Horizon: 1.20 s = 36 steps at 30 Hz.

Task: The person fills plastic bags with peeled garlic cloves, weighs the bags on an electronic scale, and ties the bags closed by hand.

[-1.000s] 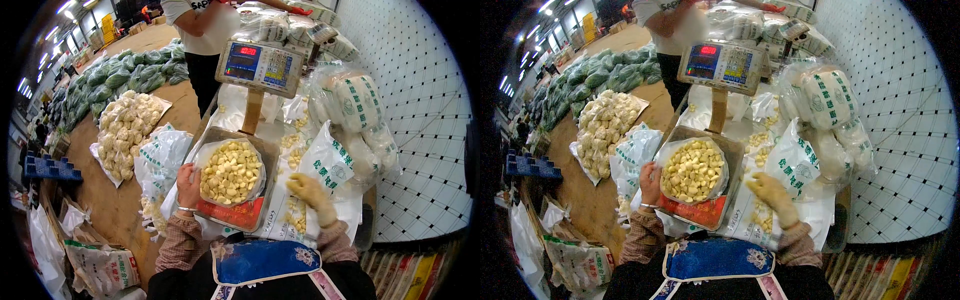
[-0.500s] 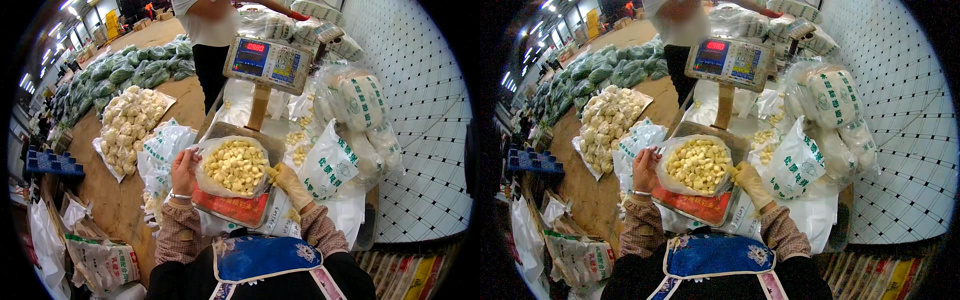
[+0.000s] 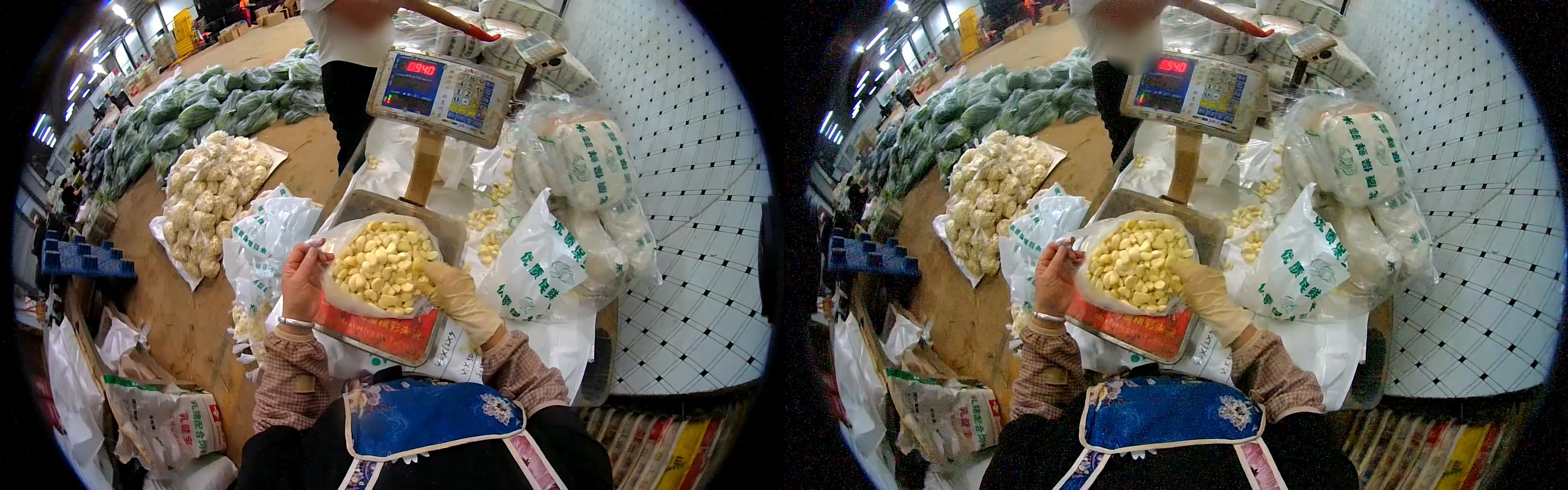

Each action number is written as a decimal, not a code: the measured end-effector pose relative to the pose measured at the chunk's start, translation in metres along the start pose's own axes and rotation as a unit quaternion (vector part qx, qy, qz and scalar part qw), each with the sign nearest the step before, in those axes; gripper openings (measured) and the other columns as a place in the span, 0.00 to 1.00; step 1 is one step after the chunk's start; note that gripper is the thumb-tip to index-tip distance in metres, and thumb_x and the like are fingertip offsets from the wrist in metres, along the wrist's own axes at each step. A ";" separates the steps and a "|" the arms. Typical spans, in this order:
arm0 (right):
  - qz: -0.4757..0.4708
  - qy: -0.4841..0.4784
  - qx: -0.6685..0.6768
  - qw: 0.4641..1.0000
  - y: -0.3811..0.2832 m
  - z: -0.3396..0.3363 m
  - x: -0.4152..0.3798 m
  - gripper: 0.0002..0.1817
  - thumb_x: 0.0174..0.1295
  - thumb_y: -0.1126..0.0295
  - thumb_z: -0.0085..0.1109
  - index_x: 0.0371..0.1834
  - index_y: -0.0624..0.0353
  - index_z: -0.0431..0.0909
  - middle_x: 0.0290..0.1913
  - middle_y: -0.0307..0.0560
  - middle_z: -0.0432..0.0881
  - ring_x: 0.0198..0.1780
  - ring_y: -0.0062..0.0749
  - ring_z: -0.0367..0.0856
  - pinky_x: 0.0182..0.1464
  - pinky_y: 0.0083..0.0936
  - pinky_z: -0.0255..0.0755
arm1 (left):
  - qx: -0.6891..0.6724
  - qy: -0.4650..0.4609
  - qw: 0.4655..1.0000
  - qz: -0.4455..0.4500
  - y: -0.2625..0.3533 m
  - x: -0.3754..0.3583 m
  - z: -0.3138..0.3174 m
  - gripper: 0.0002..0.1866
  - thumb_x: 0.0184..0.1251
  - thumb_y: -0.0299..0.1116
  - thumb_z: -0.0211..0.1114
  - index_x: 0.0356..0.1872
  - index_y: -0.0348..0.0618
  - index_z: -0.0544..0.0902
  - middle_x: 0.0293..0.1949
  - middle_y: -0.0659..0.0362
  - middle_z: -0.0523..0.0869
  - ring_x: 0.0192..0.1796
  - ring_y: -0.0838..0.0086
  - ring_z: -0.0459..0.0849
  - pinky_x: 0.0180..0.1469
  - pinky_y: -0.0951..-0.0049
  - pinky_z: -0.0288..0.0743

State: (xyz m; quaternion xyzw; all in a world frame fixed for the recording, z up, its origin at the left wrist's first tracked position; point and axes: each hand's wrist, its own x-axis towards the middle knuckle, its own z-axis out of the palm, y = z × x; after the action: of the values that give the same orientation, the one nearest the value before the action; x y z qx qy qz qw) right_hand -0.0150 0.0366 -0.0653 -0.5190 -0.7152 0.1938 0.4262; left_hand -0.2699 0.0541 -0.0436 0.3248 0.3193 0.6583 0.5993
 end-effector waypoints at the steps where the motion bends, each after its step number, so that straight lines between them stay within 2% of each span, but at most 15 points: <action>1: -0.008 -0.100 -0.068 0.993 0.000 0.001 0.001 0.11 0.56 0.61 0.50 0.35 0.57 0.73 0.30 0.51 0.77 0.34 0.45 0.76 0.33 0.33 0.69 | -0.003 -0.011 1.000 0.006 -0.001 0.000 -0.002 0.06 0.63 0.26 0.52 0.36 0.37 0.75 0.32 0.59 0.78 0.35 0.74 0.78 0.45 0.74 0.71; 2: -0.017 -0.199 -0.135 0.971 -0.002 0.003 0.003 0.09 0.56 0.64 0.48 0.34 0.58 0.72 0.33 0.52 0.78 0.37 0.46 0.77 0.35 0.34 0.70 | -0.006 -0.020 1.000 0.014 -0.002 -0.001 -0.005 0.07 0.63 0.26 0.51 0.38 0.37 0.76 0.37 0.58 0.79 0.35 0.77 0.77 0.44 0.76 0.71; 7: -0.023 -0.212 -0.173 0.962 0.000 0.016 0.015 0.08 0.54 0.68 0.46 0.32 0.59 0.73 0.33 0.55 0.78 0.37 0.46 0.78 0.35 0.34 0.71 | 0.004 -0.005 1.000 0.010 -0.005 -0.004 -0.012 0.06 0.63 0.26 0.52 0.38 0.38 0.76 0.37 0.58 0.79 0.35 0.77 0.77 0.45 0.76 0.71; 9: 0.065 -0.327 -0.312 0.890 -0.022 0.007 0.036 0.09 0.54 0.64 0.50 0.35 0.55 0.73 0.35 0.50 0.77 0.38 0.46 0.76 0.38 0.34 0.70 | -0.005 -0.002 1.000 -0.005 -0.003 -0.007 -0.010 0.06 0.62 0.26 0.53 0.38 0.37 0.75 0.37 0.58 0.79 0.36 0.77 0.78 0.45 0.76 0.71; 11: 0.017 -0.286 -0.230 0.930 -0.043 0.004 0.065 0.10 0.50 0.69 0.54 0.35 0.61 0.72 0.34 0.58 0.78 0.37 0.49 0.78 0.38 0.37 0.72 | 0.005 0.014 1.000 -0.003 -0.004 -0.008 -0.009 0.07 0.62 0.26 0.52 0.38 0.37 0.75 0.38 0.57 0.79 0.36 0.75 0.77 0.46 0.74 0.70; 13: -0.045 -0.145 0.081 0.985 -0.056 0.014 0.090 0.15 0.51 0.65 0.55 0.40 0.61 0.70 0.35 0.57 0.78 0.37 0.50 0.78 0.39 0.37 0.72 | 0.015 0.024 1.000 -0.002 -0.004 -0.007 -0.008 0.07 0.63 0.26 0.51 0.39 0.36 0.75 0.38 0.56 0.79 0.37 0.74 0.77 0.47 0.72 0.70; 17: -0.038 -0.043 0.280 0.958 -0.080 -0.002 0.111 0.21 0.52 0.59 0.55 0.46 0.60 0.68 0.38 0.55 0.78 0.39 0.47 0.77 0.40 0.34 0.71 | 0.076 0.030 0.997 -0.011 0.000 -0.011 -0.006 0.07 0.62 0.26 0.52 0.38 0.34 0.75 0.39 0.55 0.79 0.39 0.72 0.78 0.48 0.73 0.70; 19: -0.004 -0.091 -0.045 0.995 -0.047 -0.024 0.099 0.26 0.54 0.53 0.52 0.50 0.60 0.67 0.41 0.55 0.77 0.41 0.45 0.76 0.42 0.31 0.70 | 0.128 0.015 0.992 0.000 -0.002 -0.010 -0.014 0.07 0.62 0.26 0.52 0.37 0.33 0.75 0.37 0.55 0.79 0.41 0.71 0.78 0.50 0.72 0.70; 20: 0.081 -0.137 -0.070 0.985 -0.051 -0.037 0.090 0.27 0.54 0.51 0.51 0.50 0.62 0.67 0.42 0.57 0.77 0.42 0.44 0.76 0.44 0.32 0.69 | 0.118 0.023 0.993 -0.005 -0.002 -0.012 -0.013 0.07 0.62 0.26 0.51 0.36 0.32 0.75 0.36 0.55 0.79 0.42 0.70 0.78 0.52 0.71 0.69; 22: 0.277 -0.257 -0.225 0.898 -0.002 -0.033 0.051 0.31 0.55 0.46 0.48 0.46 0.66 0.70 0.41 0.62 0.77 0.43 0.47 0.76 0.45 0.36 0.68 | 0.091 0.000 0.996 0.006 -0.007 -0.011 -0.015 0.07 0.63 0.25 0.50 0.37 0.34 0.75 0.35 0.56 0.80 0.40 0.74 0.78 0.48 0.75 0.70; 24: 0.305 -0.283 -0.128 0.900 0.023 -0.024 0.022 0.24 0.54 0.49 0.53 0.31 0.65 0.73 0.25 0.51 0.76 0.26 0.37 0.75 0.29 0.31 0.70 | 0.041 -0.013 0.999 -0.003 0.000 -0.011 0.003 0.07 0.63 0.25 0.50 0.37 0.34 0.75 0.33 0.56 0.80 0.39 0.73 0.78 0.47 0.74 0.70; 25: 0.304 -0.278 -0.129 0.902 0.037 -0.016 0.008 0.24 0.54 0.49 0.53 0.31 0.65 0.73 0.25 0.51 0.76 0.26 0.37 0.75 0.29 0.31 0.70 | -0.002 -0.021 1.000 -0.020 0.003 -0.012 0.010 0.07 0.63 0.25 0.49 0.38 0.35 0.74 0.32 0.56 0.80 0.39 0.71 0.79 0.47 0.73 0.71; 27: 0.370 -0.220 0.166 0.887 0.056 -0.004 -0.006 0.17 0.56 0.57 0.54 0.30 0.63 0.74 0.23 0.44 0.75 0.21 0.27 0.72 0.22 0.22 0.67 | -0.024 -0.044 0.999 -0.017 -0.002 0.000 0.009 0.07 0.63 0.25 0.49 0.39 0.35 0.74 0.30 0.57 0.79 0.38 0.70 0.79 0.47 0.73 0.71; 31: 0.373 -0.123 0.288 0.874 0.036 -0.006 -0.005 0.12 0.56 0.65 0.54 0.22 0.61 0.68 0.19 0.38 0.69 0.17 0.21 0.68 0.16 0.17 0.63 | -0.073 -0.030 0.997 -0.016 0.002 0.012 0.013 0.07 0.62 0.25 0.50 0.40 0.36 0.73 0.25 0.60 0.77 0.33 0.72 0.79 0.45 0.72 0.73; 36: 0.329 -0.054 0.354 0.874 0.029 -0.025 0.013 0.08 0.58 0.67 0.52 0.23 0.56 0.69 0.18 0.35 0.69 0.16 0.17 0.66 0.15 0.14 0.60 | -0.124 -0.015 0.992 0.014 0.013 0.015 0.000 0.12 0.62 0.24 0.51 0.47 0.36 0.72 0.24 0.61 0.76 0.31 0.74 0.78 0.45 0.71 0.74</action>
State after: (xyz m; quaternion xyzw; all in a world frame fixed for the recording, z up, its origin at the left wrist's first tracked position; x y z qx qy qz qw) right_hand 0.0207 0.0553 -0.0664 -0.5275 -0.4089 0.5903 0.4539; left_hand -0.2787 0.0680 -0.0326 0.2625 0.2220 0.6959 0.6306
